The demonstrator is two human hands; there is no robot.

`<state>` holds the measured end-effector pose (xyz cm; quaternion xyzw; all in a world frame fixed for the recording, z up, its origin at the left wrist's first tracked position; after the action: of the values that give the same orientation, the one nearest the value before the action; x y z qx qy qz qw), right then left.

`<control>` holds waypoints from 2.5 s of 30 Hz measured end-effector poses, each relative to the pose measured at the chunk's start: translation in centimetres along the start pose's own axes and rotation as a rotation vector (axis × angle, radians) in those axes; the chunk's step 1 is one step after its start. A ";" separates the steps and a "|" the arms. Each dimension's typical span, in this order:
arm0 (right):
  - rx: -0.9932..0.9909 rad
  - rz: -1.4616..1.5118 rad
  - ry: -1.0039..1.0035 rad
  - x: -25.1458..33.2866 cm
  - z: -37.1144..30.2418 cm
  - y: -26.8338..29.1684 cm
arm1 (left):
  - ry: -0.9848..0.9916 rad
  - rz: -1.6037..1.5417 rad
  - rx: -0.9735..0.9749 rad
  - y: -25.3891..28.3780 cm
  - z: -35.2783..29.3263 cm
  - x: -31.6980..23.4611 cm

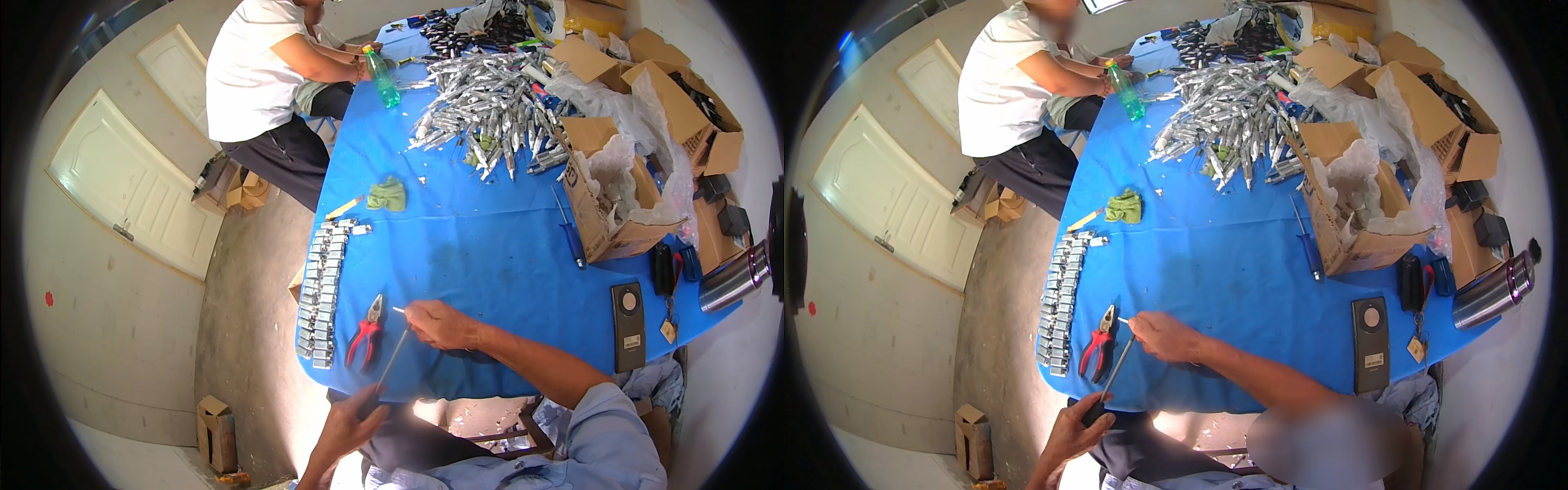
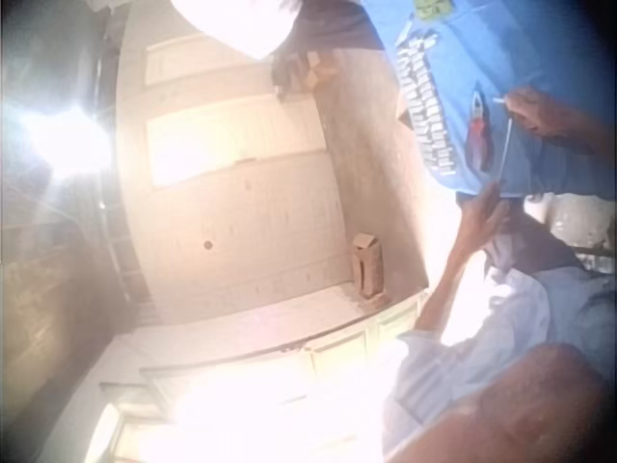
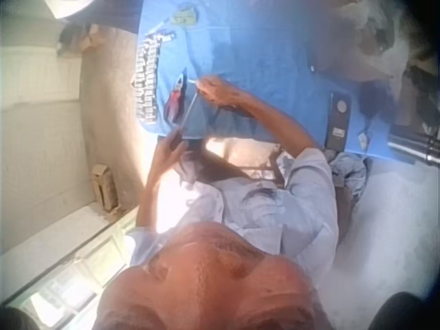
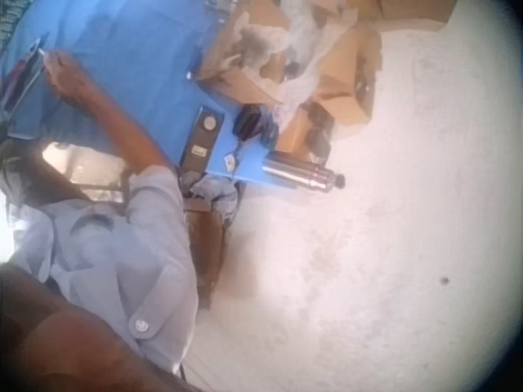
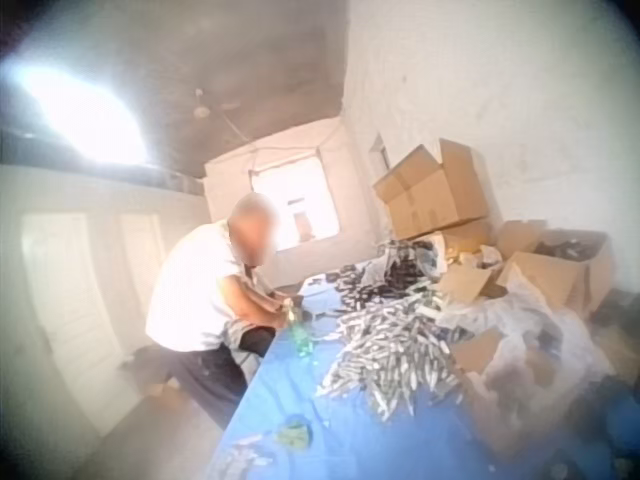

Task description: The person assembles small silver metal components using a screwdriver and pliers. They pick up a metal housing, insert internal parts, and use the tools to secure them before placing the finished pieces aside on the table.

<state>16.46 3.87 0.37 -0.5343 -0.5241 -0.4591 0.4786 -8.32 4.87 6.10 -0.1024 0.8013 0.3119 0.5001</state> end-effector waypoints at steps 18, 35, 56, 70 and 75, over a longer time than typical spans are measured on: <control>0.078 0.490 -0.117 -1.0 -0.1 0.8 | -0.271 0.542 -0.245 -0.2 -1.0 -4.6; 0.049 0.408 -0.057 -0.6 0.1 1.1 | -0.257 0.481 -0.187 1.3 -1.0 -4.9; -0.013 0.259 -0.007 -1.1 0.0 1.1 | -0.318 0.526 -0.155 2.1 -1.5 -6.2; -0.019 0.192 0.004 0.3 -0.7 0.9 | -0.317 0.757 -0.270 2.0 -2.0 -6.9; -0.002 0.197 -0.039 -0.5 -0.5 1.1 | -0.302 0.746 -0.250 1.9 -1.9 -6.7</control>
<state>17.54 3.34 -0.09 -0.5927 -0.4776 -0.3999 0.5106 -7.38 4.21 13.21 0.1818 0.6570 0.5780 0.4486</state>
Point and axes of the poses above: each hand's wrist, its own z-axis towards the middle knuckle, its own y-axis out of the back of the hand, x = y × z, the point moved 6 cm from there along z, towards the middle knuckle, and after that the axes turned 9 degrees about -z, right-handed, at the moved point
